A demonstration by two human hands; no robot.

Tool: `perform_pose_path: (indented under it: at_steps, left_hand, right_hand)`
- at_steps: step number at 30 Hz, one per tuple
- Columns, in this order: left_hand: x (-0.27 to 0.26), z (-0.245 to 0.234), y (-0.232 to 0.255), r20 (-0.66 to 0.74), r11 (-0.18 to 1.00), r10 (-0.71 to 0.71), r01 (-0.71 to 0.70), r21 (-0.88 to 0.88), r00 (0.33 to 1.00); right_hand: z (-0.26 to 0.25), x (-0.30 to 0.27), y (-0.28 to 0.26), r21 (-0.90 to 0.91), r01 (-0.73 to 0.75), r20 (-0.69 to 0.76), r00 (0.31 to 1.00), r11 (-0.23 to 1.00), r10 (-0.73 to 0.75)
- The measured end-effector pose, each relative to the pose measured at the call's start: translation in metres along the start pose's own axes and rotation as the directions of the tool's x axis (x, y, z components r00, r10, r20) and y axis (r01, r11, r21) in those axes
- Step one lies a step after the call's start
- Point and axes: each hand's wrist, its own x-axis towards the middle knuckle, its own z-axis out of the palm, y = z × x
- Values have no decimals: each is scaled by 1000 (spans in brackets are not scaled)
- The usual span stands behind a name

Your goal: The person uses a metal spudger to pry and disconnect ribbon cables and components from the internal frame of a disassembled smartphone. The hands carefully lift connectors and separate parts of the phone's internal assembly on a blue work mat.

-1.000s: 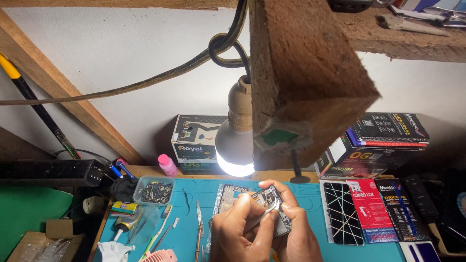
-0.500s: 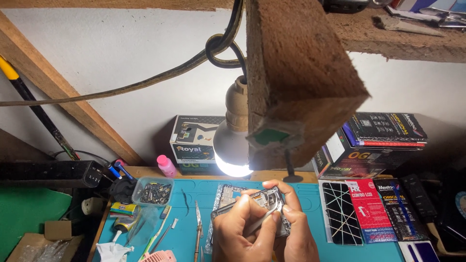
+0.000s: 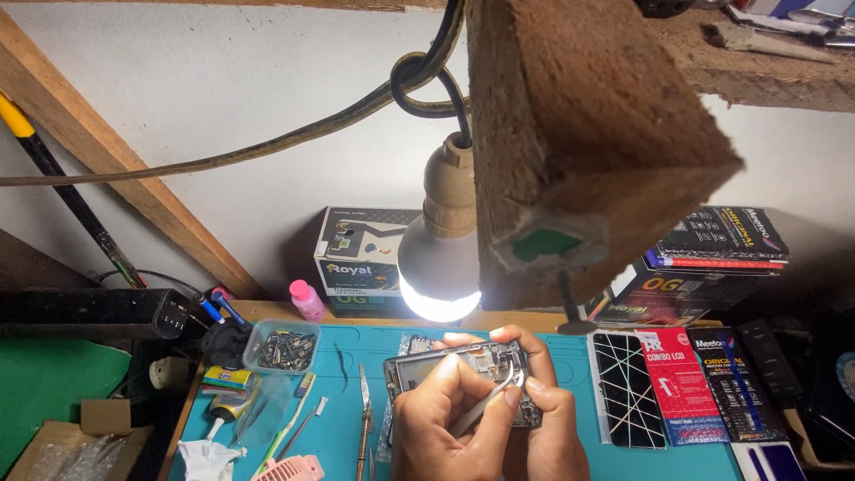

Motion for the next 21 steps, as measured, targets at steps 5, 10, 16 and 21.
perform_pose_path:
  at_steps: [5,10,16,21]
  left_hand:
    - [1,19,-16,-163,999,37,-37,1,986]
    - [4,21,-18,-228,890,402,-437,-131,887]
    - [5,32,-16,-241,868,423,-467,-169,874]
    - [5,35,-16,-235,844,455,-500,-194,859]
  right_hand:
    - [31,-8,16,-11,-4,-88,996,1000,3]
    - [81,-27,42,-862,459,298,118,-214,-947]
    - [71,-20,35,-866,427,339,115,-262,-934]
    - [69,-19,34,-847,438,378,100,-300,-921]
